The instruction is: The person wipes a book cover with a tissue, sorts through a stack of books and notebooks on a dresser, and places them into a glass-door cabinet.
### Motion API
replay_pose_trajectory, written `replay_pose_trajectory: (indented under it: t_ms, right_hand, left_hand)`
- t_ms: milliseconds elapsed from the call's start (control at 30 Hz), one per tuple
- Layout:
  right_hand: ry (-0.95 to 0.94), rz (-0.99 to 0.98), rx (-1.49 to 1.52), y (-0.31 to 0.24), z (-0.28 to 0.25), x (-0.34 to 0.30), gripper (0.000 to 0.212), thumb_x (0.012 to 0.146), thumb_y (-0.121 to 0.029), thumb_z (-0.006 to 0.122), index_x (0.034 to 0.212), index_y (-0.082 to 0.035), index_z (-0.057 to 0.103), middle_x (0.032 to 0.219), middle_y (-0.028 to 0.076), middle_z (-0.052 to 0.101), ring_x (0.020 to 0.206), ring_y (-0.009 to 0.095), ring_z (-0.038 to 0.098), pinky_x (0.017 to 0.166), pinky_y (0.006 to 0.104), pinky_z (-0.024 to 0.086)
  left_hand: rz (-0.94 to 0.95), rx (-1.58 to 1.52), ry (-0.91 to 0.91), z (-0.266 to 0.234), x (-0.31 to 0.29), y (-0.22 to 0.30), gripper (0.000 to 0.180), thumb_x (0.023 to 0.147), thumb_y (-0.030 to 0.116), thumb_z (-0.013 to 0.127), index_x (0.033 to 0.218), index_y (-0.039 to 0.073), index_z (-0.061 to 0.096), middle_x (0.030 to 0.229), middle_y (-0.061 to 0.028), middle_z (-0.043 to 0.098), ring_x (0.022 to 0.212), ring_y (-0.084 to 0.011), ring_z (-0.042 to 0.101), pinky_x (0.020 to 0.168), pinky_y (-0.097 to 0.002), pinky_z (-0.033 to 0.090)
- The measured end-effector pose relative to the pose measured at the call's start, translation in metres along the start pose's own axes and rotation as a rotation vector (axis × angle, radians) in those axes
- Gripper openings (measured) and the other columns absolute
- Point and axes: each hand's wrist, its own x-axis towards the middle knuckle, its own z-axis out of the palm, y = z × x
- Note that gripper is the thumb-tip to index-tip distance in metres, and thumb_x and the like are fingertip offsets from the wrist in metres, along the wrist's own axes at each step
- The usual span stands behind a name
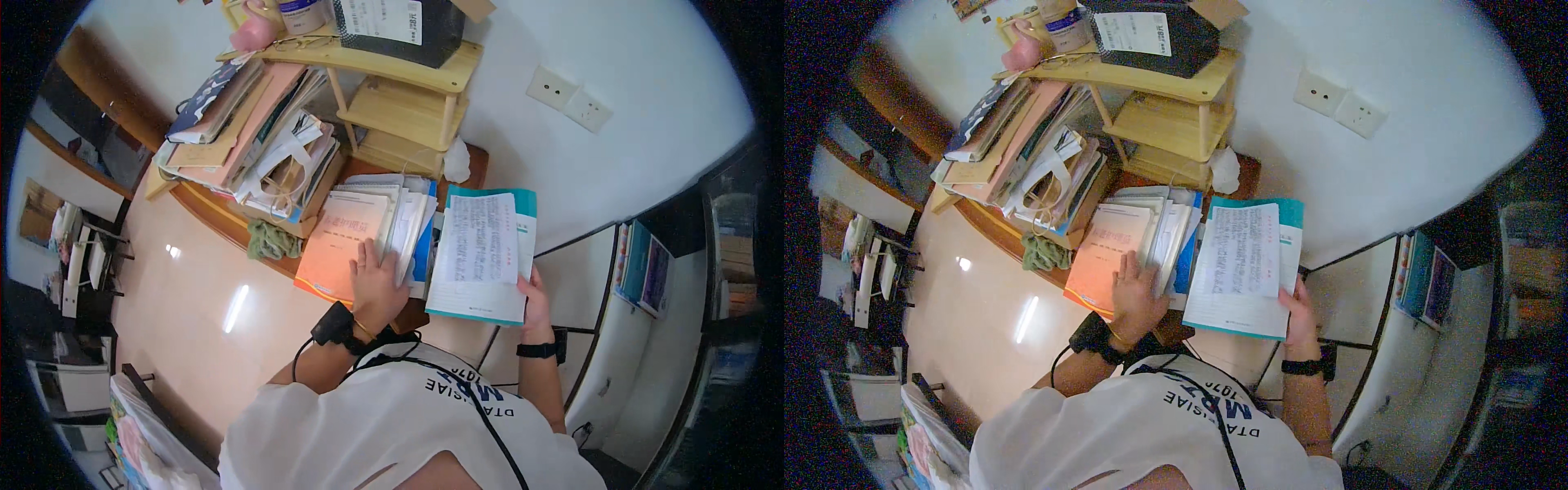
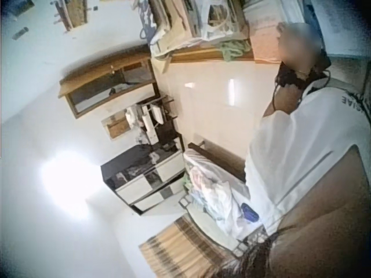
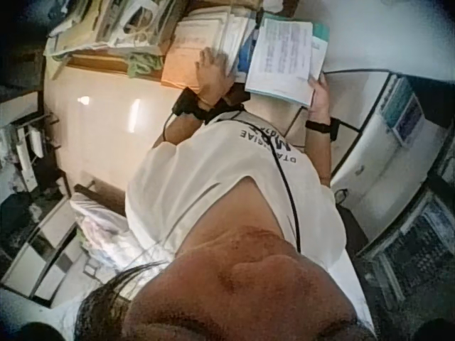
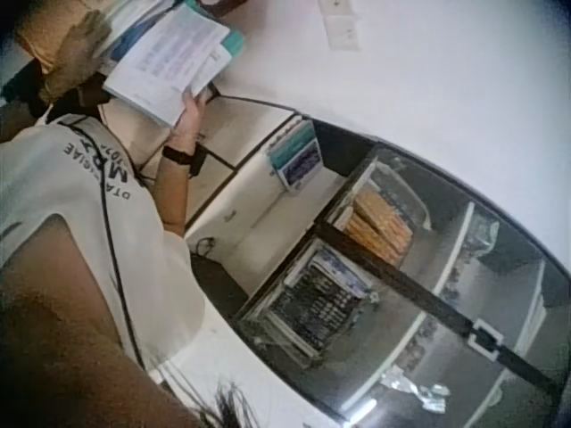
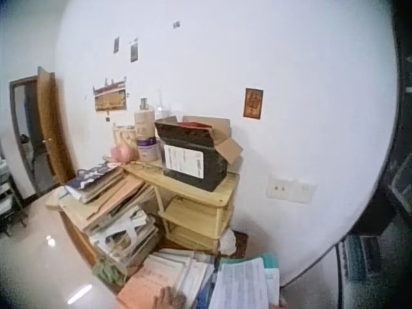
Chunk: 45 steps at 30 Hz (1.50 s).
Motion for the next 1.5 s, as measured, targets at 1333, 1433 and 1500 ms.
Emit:
replay_pose_trajectory:
  t_ms: [1333, 1433, 1500]
  right_hand:
    - [-0.007, 0.352, -0.261, 0.024, 0.069, 0.035, 0.039, 0.088, -0.005, 0.064, 0.123, 0.001, 0.049, 0.109, 0.009, 0.063, 0.097, 0.017, 0.062, 0.085, 0.0311, 0.051]
    - [-0.086, 0.366, -0.276, 0.009, 0.069, 0.035, 0.045, 0.087, -0.006, 0.063, 0.129, -0.003, 0.049, 0.118, 0.009, 0.062, 0.106, 0.018, 0.059, 0.091, 0.0326, 0.048]
    - [-0.081, 0.279, -0.315, 0.000, 0.078, 0.038, 0.047, 0.087, -0.004, 0.060, 0.132, -0.003, 0.047, 0.119, 0.007, 0.061, 0.105, 0.018, 0.059, 0.092, 0.0329, 0.048]
  left_hand:
    - [-0.588, -1.573, -0.150, -0.029, 0.022, -0.100, 0.055, 0.084, -0.013, 0.050, 0.135, 0.005, 0.040, 0.130, -0.0114, 0.055, 0.116, -0.0251, 0.055, 0.098, -0.0376, 0.046]
    - [-0.633, -1.673, -0.137, -0.034, 0.025, -0.089, 0.053, 0.084, -0.012, 0.050, 0.134, 0.005, 0.041, 0.129, -0.0119, 0.055, 0.115, -0.0254, 0.056, 0.098, -0.0378, 0.047]
    - [-0.647, -1.690, -0.125, -0.033, 0.024, -0.086, 0.052, 0.085, -0.011, 0.050, 0.134, 0.005, 0.042, 0.129, -0.0121, 0.055, 0.115, -0.0256, 0.057, 0.097, -0.0382, 0.048]
